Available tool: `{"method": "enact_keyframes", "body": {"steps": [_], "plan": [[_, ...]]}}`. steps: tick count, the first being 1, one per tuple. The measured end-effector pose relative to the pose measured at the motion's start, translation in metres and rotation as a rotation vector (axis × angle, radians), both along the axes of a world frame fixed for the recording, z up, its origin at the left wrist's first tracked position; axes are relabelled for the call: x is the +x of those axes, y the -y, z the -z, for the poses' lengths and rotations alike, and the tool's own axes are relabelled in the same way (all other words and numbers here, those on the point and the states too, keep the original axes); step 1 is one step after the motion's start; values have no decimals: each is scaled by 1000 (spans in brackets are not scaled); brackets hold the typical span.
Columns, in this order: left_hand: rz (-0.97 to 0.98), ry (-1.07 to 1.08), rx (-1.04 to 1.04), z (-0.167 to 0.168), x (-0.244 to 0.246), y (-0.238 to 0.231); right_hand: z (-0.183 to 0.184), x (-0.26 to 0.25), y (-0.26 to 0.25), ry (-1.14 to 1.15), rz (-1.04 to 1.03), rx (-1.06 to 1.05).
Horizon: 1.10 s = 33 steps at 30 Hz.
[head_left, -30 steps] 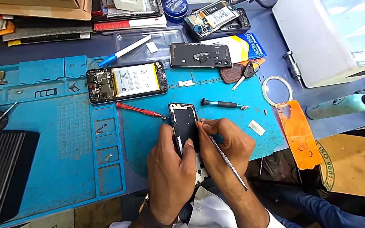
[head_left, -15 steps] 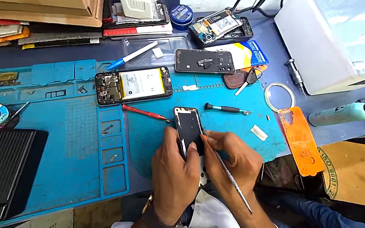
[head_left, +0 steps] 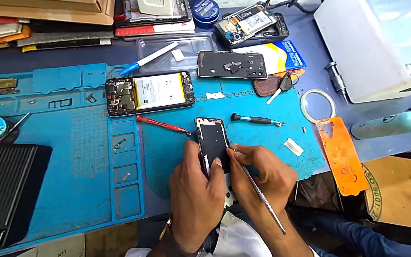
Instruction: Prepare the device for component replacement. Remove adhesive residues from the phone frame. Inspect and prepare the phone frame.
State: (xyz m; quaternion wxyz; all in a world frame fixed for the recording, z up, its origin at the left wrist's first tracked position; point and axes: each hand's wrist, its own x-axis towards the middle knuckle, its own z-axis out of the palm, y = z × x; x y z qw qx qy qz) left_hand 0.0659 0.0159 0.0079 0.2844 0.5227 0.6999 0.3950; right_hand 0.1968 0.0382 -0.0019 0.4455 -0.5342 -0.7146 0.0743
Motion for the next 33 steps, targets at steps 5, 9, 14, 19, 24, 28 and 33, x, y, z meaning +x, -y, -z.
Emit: {"method": "enact_keyframes", "body": {"steps": [5,9,14,19,24,28,33], "plan": [[3,14,-9,1,-2,0,-3,-9,-31,71,24,-15],[-10,10,-9,0,-1,-1,-3,-3,-12,21,-5,-14],[-1,-23,-19,0,-1,-1,1,2,-3,-6,-9,2],[3,-20,-18,2,-2,-2,0,-10,-41,59,6,1],[36,85,11,5,-6,-1,-6,1,-35,-275,-38,-53],[138,315,114,8,-13,3,-24,26,-18,-618,-98,32],[251,449,291,15,-20,10,-41,45,-8,-713,-96,-20]]}}
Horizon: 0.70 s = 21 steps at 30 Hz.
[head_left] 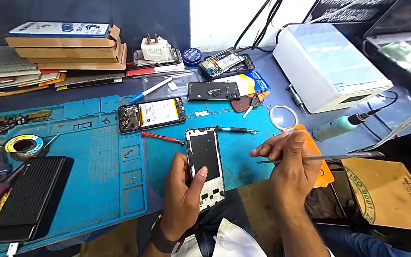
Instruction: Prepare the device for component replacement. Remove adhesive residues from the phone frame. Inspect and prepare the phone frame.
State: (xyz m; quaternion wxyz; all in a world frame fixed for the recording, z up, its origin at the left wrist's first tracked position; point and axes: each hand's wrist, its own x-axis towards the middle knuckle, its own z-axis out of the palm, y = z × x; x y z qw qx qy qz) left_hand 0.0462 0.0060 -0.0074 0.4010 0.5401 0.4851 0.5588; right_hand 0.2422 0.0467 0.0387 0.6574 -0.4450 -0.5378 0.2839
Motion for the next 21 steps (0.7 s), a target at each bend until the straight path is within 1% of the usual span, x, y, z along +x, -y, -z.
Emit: {"method": "enact_keyframes", "body": {"steps": [3,4,7,10,12,14,16,19,21], "plan": [[10,-22,89,4,1,4,1,-10,2,54,-54,-231],[14,-30,108,5,2,4,3,-14,1,71,-83,-279],[18,-54,137,7,3,4,6,-30,-2,60,-123,-363],[28,-42,151,7,2,5,9,-38,-4,30,-149,-396],[22,-39,155,7,1,5,9,-38,-5,66,-133,-391],[11,-91,164,8,2,6,9,-36,-5,153,-98,-370],[2,-149,168,9,4,7,12,-33,-5,362,-10,-286],[-3,-172,159,10,5,7,15,-34,-2,741,179,-74],[-6,-175,150,9,5,7,16,-36,-1,834,244,-5]]}}
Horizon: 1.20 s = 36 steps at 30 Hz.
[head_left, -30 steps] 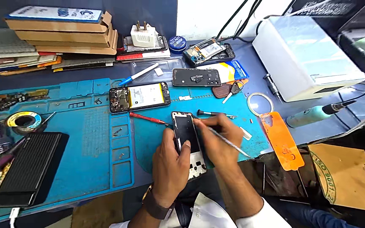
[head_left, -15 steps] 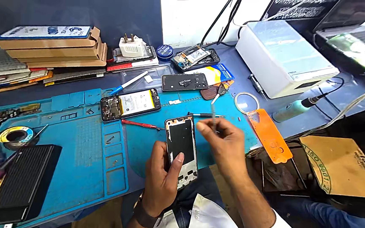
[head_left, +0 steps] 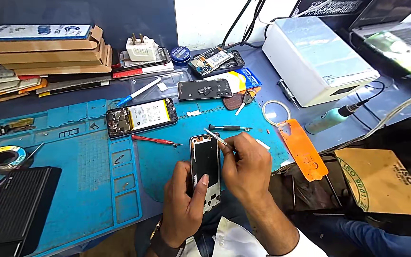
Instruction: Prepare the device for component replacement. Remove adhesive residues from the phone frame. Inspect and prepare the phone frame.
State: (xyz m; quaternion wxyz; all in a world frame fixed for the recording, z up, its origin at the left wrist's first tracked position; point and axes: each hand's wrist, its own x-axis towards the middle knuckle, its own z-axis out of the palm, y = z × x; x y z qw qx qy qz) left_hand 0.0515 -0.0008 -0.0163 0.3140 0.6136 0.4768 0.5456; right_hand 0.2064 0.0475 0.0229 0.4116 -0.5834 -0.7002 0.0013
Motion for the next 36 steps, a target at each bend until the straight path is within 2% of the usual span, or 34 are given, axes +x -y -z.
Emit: {"method": "enact_keyframes", "body": {"steps": [12,22,36], "plan": [[-24,-37,-25,-2,0,-2,10,-3,1,55,32,113],[-34,-63,-47,-2,1,-2,10,3,5,-493,-25,-210],[-29,-57,-83,-4,1,-4,6,3,7,-737,-143,-252]]}}
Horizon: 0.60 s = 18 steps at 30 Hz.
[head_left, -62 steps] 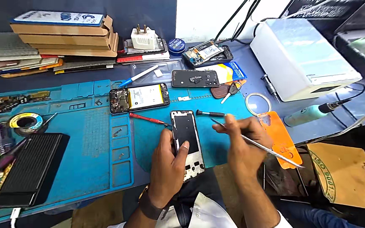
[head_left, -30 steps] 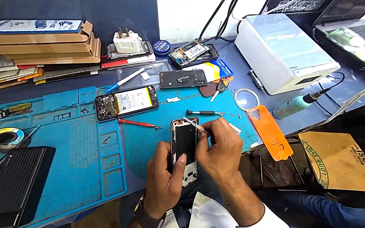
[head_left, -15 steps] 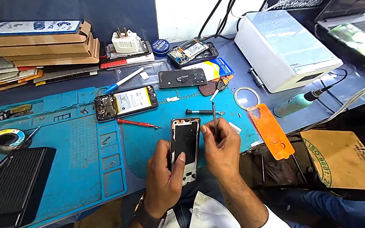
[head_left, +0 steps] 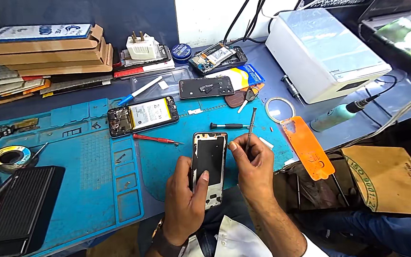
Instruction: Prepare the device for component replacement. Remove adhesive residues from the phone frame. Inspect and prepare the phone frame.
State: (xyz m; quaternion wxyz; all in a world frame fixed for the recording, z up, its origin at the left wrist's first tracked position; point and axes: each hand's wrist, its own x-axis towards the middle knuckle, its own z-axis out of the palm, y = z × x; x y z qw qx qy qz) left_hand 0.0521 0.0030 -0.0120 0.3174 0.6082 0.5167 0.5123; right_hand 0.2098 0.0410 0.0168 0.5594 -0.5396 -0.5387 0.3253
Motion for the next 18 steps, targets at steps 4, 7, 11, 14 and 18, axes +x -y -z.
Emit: {"method": "enact_keyframes", "body": {"steps": [4,7,11,14,18], "plan": [[4,-1,-20,-1,0,-1,-2,2,1,-117,-44,9],[-1,26,-30,-2,0,-1,-3,6,0,-180,-80,30],[-19,18,-64,-3,2,-2,-9,9,4,-248,-116,25],[-18,52,-95,-5,1,-3,-21,12,11,-274,-153,53],[14,116,-96,-6,-1,-3,-26,23,18,-339,-216,99]]}}
